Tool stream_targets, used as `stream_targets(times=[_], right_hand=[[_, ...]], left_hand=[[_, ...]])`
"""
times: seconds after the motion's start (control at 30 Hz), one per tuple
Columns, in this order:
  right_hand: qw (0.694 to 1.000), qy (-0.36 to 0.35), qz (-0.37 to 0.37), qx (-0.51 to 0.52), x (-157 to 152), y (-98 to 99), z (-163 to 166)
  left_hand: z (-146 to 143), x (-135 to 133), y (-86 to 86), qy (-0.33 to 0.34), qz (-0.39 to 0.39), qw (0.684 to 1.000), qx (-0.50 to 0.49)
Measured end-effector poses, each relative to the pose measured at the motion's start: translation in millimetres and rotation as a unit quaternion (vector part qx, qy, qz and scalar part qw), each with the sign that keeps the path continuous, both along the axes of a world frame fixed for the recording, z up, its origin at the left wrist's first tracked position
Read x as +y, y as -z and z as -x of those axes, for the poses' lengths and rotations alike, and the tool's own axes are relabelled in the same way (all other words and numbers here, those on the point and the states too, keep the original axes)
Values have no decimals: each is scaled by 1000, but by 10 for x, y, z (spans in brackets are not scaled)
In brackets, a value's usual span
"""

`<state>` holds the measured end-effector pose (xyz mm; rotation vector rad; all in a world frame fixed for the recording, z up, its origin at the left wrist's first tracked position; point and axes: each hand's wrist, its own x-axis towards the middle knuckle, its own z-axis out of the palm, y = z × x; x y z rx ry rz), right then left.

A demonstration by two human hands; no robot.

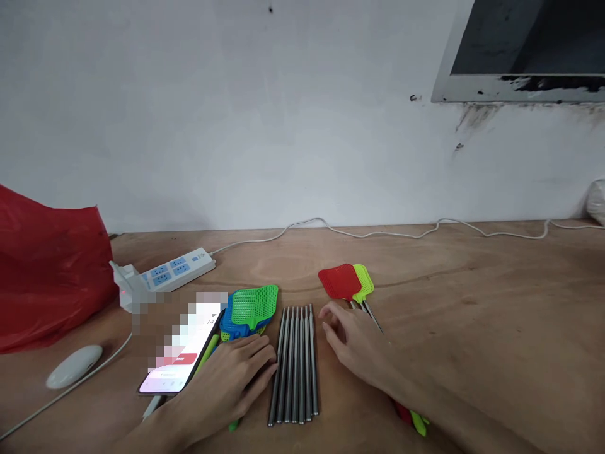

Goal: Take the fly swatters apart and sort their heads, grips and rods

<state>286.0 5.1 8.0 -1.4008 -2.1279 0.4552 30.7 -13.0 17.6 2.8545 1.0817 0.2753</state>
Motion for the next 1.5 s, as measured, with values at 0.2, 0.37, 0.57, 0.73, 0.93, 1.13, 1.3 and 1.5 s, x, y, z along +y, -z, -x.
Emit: stream_targets(times=[0.2,0.37,0.57,0.73,0.93,1.13,1.3,1.5], right_hand=[[962,117,-98,-224,29,27,-253],[942,154,-73,-290,40,53,-335],[952,145,-32,-267,58,110,-327],[972,124,-31,-199,91,191,-335],[960,158,-66,-222,69,133,-327],[925,216,-57,-309,57,103,-310],[960,161,-68,-219,85,206,-314],[980,110,-75,-151,135,232,-315]], left_hand=[[12,-14,12,3,8,1000,-17],[22,-24,44,5,7,1000,-27],[31,-20,16,2,20,999,-42],[45,-6,13,-1,0,998,-67],[45,-9,0,0,1,997,-80],[51,-10,-7,-7,12,997,-75],[46,-15,7,1,11,998,-69],[38,-13,6,2,14,998,-60]])
